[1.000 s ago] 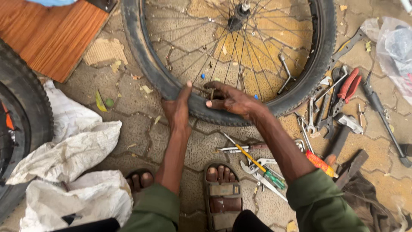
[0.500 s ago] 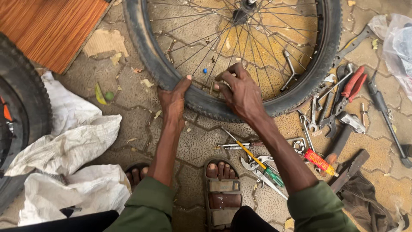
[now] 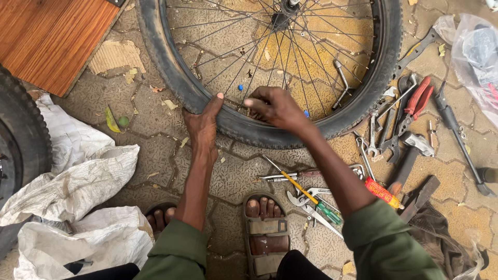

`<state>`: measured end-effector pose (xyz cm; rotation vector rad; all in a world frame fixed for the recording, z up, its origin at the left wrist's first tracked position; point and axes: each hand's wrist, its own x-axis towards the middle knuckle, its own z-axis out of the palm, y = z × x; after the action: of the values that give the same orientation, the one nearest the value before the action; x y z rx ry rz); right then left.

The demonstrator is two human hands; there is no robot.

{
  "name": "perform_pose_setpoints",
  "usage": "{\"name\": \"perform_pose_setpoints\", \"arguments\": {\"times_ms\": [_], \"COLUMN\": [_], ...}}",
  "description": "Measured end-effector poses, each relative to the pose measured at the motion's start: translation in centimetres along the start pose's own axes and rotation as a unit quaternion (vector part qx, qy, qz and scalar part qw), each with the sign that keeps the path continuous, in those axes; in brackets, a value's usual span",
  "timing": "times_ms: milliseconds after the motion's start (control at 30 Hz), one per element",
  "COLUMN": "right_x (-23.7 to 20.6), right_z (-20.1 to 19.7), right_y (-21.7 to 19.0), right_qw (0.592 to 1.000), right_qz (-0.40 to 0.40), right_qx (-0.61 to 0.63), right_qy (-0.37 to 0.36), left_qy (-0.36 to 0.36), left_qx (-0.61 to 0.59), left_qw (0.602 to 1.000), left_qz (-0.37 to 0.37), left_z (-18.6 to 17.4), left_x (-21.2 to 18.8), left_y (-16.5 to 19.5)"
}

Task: The person works on a bicycle wheel lying on the ground, pulling the inner tube out from between the tire and rim and working it around the wheel by hand. They then press the tire bead back into the rim, use a small metal tool on the rim area, lift and reposition the wheel, and finally move a small wooden stool aside.

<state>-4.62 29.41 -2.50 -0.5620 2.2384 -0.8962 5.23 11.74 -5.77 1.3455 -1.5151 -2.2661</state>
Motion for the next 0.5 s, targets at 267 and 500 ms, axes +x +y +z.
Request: {"name": "perform_pose_setpoints", "arguments": {"times_ms": [267,500], "right_x": [-0.4,-2.4], "right_z": [-0.3,1.0], "right_y": [0.3,0.7], "right_qw": [0.993,0.972], "right_qz": [-0.116,-0.189], "right_qx": [-0.022,-0.136], "right_qy": [0.013,0.044], "left_qy": [-0.003,-0.022], "left_qx": [-0.010,-0.007], "left_qw": [1.000,0.999], "left_qz": [0.000,0.022], "left_z": [0.0,-0.4], "left_x": [-0.2,0.1], "left_y": [0.1,-0.6]}}
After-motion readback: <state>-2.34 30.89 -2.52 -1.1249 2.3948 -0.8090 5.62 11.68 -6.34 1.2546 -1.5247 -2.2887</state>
